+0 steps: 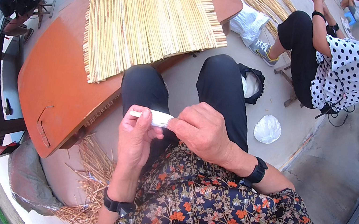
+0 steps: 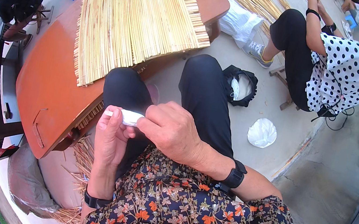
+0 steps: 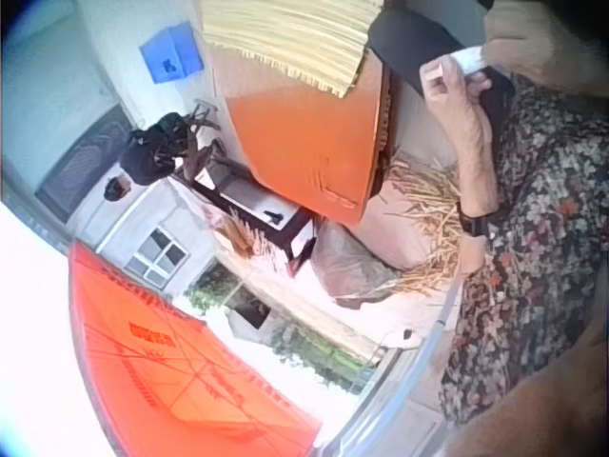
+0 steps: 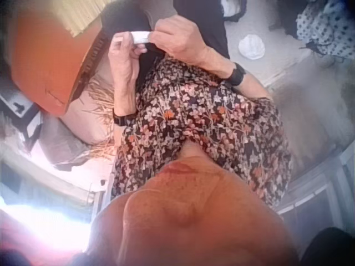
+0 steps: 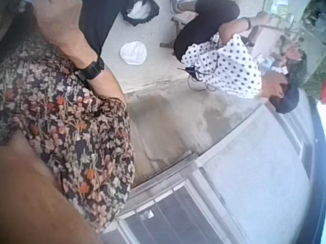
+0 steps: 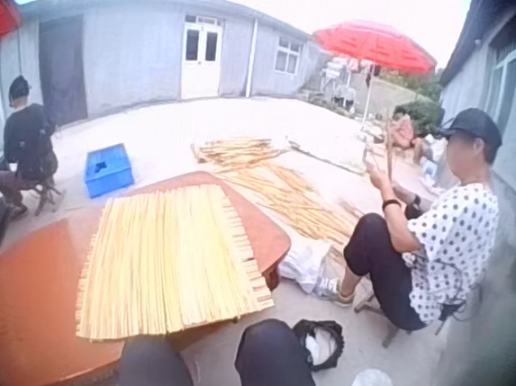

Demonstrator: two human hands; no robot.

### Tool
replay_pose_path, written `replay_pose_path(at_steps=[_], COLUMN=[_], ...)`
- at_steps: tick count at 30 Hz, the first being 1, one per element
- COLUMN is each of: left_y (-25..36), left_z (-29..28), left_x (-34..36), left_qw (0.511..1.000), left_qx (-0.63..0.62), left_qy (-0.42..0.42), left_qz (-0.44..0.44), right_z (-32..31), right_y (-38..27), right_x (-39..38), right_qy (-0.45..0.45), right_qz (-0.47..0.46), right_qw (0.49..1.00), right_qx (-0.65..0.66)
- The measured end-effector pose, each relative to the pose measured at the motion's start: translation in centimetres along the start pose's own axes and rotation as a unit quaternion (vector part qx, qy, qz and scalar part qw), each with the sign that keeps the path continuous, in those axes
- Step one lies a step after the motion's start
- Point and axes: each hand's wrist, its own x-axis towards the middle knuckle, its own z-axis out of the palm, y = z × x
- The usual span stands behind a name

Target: The person threads a needle and uses it to bind together long straw stalks on a table to create a woven mat. The person pulls thread through the material and uses shears to trim the thread after securing a section.

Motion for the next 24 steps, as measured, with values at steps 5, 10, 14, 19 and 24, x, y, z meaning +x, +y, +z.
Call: replay_pose_path(at_steps=[5, 10, 14, 19, 24], left_y=[-0.1, 0.3, 0.9, 1.0, 0.7], left_z=[0.1, 0.5, -0.1, -0.9, -1.2], left_x=[0.0, 0.6, 0.9, 1.7, 1.9], left_qw=[1.000, 1.000, 0.999, 0.998, 0.992], left_qx=[0.010, -0.015, -0.044, -0.051, -0.117], left_qy=[-0.015, 0.009, -0.006, -0.017, -0.031], left_qz=[-0.006, 0.000, 0.022, 0.031, 0.032], right_z=[-0.7, -0.9, -0.2, -0.1, -0.3], right_y=[-1.1, -0.8, -0.2, 0.5, 1.1], right_x=[-0.1, -0.5, -0.7, -1.1, -2.0], right_qy=[0.006, -0.004, 0.078, 0.137, 0.147], right_qz=[0.243, 0.386, 0.378, 0.368, 0.371], right_qw=[0.935, 0.749, 0.671, 0.622, 0.619], right_qx=[0.260, 0.539, 0.632, 0.677, 0.676])
